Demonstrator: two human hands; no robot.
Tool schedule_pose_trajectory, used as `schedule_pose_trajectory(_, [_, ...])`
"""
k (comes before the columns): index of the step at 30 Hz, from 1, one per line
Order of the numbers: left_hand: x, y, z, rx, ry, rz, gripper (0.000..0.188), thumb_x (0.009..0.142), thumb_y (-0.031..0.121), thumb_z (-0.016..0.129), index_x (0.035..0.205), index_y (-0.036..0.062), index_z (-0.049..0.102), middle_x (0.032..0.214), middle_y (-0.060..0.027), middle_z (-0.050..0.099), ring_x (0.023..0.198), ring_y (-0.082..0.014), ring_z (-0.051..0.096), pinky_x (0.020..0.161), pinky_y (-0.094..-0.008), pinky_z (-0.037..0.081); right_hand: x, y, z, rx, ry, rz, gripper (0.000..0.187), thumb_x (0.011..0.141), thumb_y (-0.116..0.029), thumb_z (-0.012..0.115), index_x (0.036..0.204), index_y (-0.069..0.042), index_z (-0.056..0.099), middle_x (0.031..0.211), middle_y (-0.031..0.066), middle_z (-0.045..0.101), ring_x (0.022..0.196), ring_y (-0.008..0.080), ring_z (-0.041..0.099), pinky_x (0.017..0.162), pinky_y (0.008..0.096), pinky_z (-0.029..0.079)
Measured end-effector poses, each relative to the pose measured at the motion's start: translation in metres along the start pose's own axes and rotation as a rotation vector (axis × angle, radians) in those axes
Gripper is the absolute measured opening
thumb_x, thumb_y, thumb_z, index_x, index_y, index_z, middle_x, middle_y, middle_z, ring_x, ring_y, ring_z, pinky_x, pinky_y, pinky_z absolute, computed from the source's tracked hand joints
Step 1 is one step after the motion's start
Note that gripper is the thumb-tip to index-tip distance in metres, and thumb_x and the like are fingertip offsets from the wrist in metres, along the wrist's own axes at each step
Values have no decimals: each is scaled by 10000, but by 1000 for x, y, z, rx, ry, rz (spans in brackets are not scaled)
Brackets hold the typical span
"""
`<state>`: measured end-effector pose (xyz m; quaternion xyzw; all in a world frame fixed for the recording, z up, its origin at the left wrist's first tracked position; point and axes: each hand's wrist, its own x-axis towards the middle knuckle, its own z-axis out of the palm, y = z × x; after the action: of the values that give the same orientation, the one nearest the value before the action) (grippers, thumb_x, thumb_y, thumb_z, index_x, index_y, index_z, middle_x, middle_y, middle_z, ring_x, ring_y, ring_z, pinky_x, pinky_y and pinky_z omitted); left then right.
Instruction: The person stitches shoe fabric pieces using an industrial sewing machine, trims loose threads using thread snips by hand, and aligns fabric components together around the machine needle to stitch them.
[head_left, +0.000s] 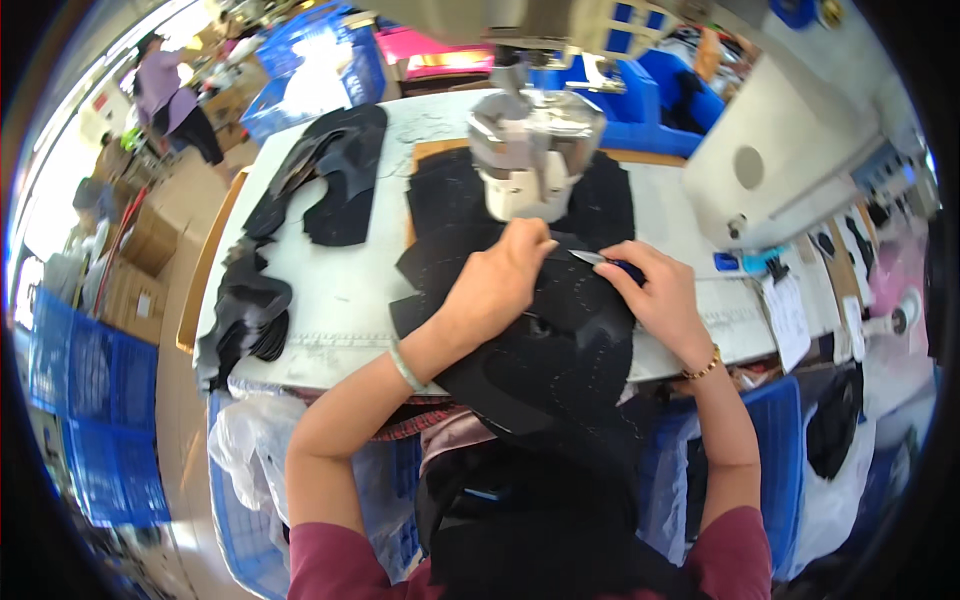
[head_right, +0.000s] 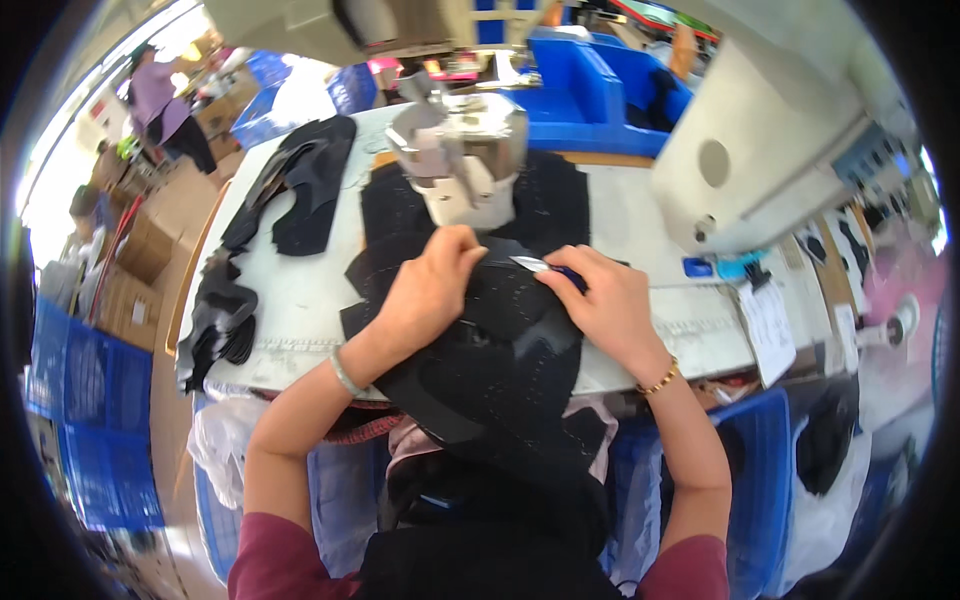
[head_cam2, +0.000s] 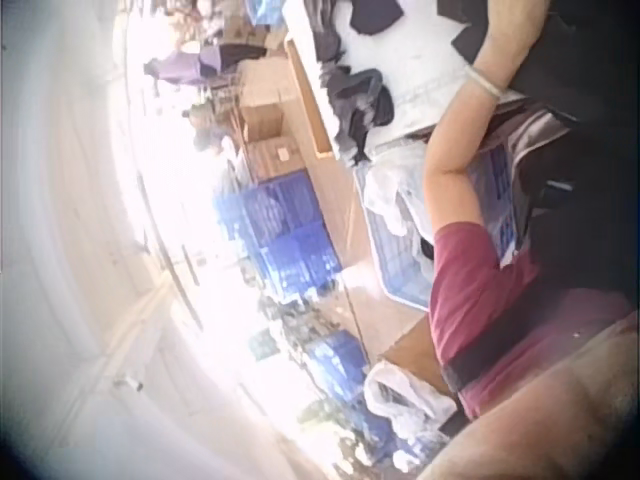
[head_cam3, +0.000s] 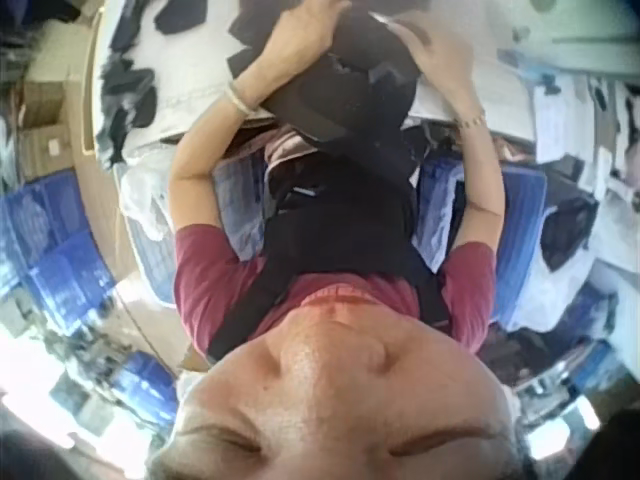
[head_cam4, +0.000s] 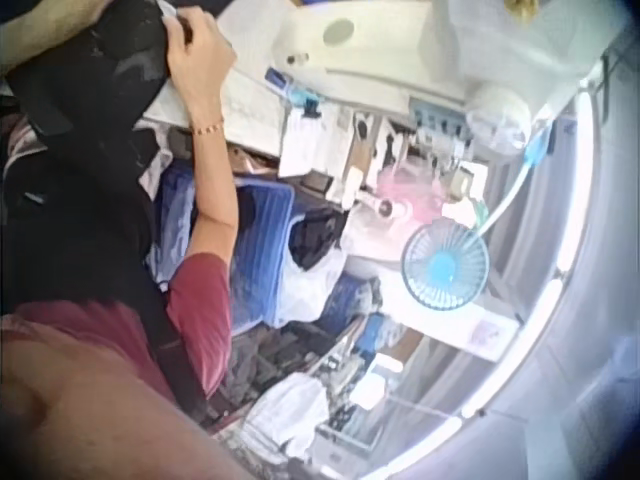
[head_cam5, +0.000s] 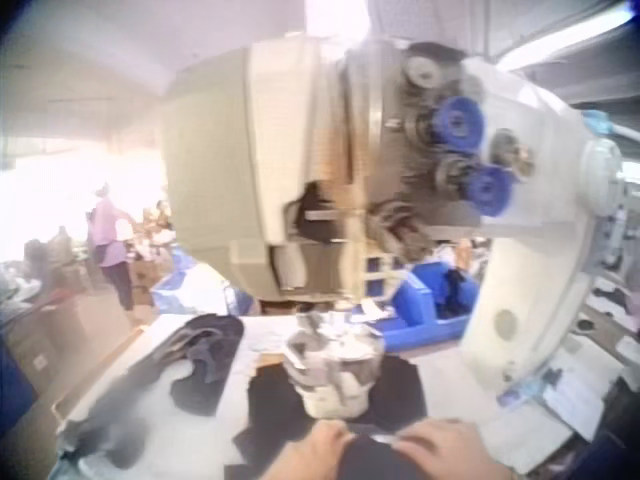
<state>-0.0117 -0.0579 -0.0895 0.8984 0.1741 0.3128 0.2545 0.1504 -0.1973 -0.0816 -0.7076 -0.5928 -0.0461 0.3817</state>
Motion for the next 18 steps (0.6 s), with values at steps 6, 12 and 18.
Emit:
schedule_pose_trajectory(6, [-20, -2, -47, -241, 356, -194, 112, 930, 75, 561, 1022, 55, 498, 703, -64, 547, 525, -118, 531, 474, -275, 433, -17, 11, -16, 105, 104, 312, 261, 846, -242, 692, 1020, -58, 628, 901, 102, 645, 768, 215, 628, 695, 287, 490])
schedule_pose_trajectory(12, [-155, -35, -72, -188, 718, -123, 142, 914, -57, 514, 1025, 4, 452, 738, -80, 527, 509, -128, 511, 449, -228, 415, -78, 71, -56, -398, 157, 289, 314, 838, -190, 682, 1108, -48, 605, 1052, 114, 571, 955, 270, 561, 847, 350, 442])
schedule_pose_trajectory(18, [-273, -68, -47, 451, 302, -124, 74, 861, -26, 573, 923, -2, 539, 763, -181, 639, 608, -340, 620, 554, -418, 503, -64, -15, -48, -235, 131, 58, 325, 812, -177, 687, 1102, -49, 613, 1115, 115, 542, 1043, 298, 510, 903, 400, 391])
